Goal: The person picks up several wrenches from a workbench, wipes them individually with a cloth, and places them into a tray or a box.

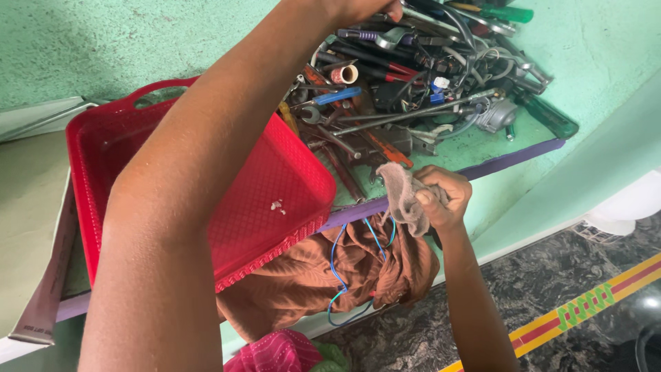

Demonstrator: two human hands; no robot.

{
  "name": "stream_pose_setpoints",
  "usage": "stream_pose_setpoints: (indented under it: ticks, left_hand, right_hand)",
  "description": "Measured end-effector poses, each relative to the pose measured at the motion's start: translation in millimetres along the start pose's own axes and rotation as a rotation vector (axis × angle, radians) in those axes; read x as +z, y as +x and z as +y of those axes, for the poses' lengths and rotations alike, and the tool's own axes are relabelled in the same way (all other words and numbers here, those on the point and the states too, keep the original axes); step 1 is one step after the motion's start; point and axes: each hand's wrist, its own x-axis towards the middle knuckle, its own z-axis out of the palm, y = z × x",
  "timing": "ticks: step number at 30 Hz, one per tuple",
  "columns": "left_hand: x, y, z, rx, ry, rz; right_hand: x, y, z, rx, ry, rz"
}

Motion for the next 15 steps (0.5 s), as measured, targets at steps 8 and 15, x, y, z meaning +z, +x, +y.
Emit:
stream_pose_setpoints:
  ticks: [8, 15]
  left_hand:
    - [35, 2, 8, -0.126, -0.004, -0.005]
    - [49, 20, 14, -0.103, 0.05, 0.01]
  right_hand:
    - [0, 1, 1, 0.02, -0.051, -0.014]
    - [1, 2, -7, -0.018, -0.065, -0.067]
